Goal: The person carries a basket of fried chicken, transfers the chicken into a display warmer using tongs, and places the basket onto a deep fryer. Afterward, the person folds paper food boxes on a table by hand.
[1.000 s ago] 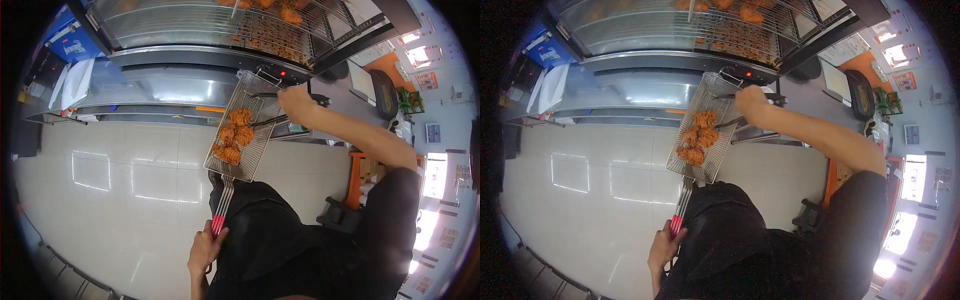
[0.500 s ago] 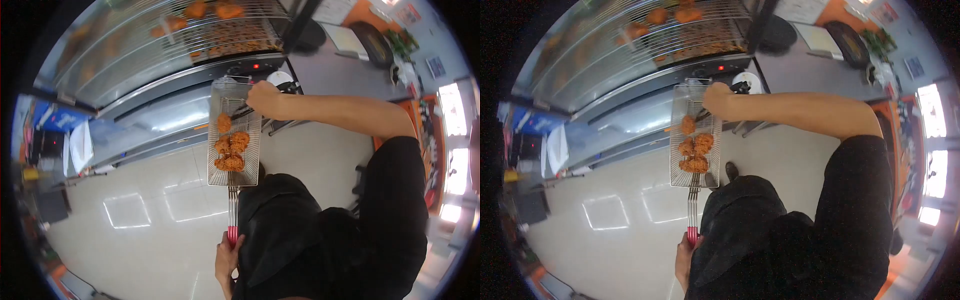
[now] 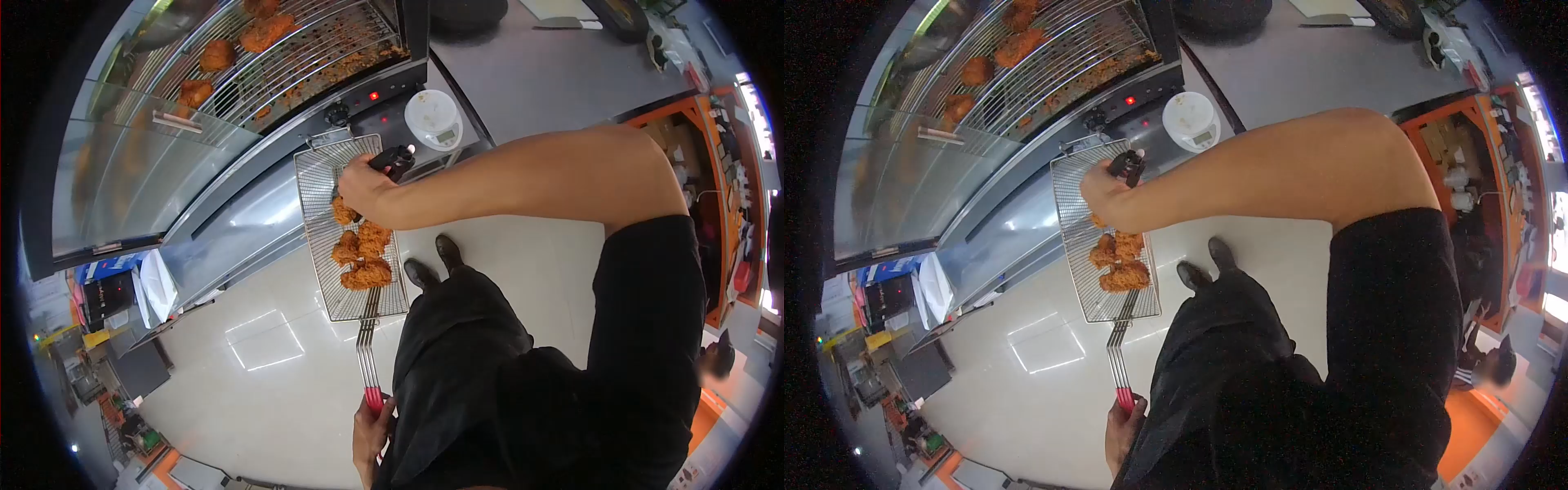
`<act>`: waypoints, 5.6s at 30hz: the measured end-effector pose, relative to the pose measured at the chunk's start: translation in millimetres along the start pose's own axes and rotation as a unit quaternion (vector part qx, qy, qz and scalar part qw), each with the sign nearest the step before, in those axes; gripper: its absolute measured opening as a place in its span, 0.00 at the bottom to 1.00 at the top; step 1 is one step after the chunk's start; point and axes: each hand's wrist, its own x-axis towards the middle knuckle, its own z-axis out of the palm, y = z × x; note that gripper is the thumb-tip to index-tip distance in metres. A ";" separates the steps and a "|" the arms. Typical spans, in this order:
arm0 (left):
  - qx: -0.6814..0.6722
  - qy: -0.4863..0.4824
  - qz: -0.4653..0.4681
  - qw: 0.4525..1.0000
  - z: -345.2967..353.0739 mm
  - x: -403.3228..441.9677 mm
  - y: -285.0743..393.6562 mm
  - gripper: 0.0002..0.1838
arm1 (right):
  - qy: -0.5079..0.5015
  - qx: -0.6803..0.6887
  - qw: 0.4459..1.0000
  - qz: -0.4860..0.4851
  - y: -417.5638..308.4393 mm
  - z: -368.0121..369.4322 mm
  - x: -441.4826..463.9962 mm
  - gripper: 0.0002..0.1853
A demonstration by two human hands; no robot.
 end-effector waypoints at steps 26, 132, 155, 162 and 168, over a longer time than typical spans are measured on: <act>-0.059 0.002 -0.004 0.998 12.9 -2.4 6.5 0.17 | -0.069 0.004 0.995 -0.072 63.0 -34.9 -21.2 0.17; -0.067 -0.016 0.118 0.991 6.0 15.9 -36.1 0.20 | 0.106 0.156 0.904 0.384 230.4 -109.0 -183.8 0.25; 0.037 -0.030 0.159 0.986 -4.0 19.0 -59.6 0.23 | 0.132 0.416 0.671 0.600 268.9 -43.7 -4.9 0.30; 0.053 -0.031 0.152 0.987 -8.2 18.8 -58.4 0.24 | 0.157 0.424 0.693 0.562 260.6 -42.6 -32.6 0.37; 0.048 -0.036 0.146 0.988 -11.4 24.2 -54.3 0.27 | 0.177 0.454 0.685 0.542 184.5 -53.5 -99.3 0.36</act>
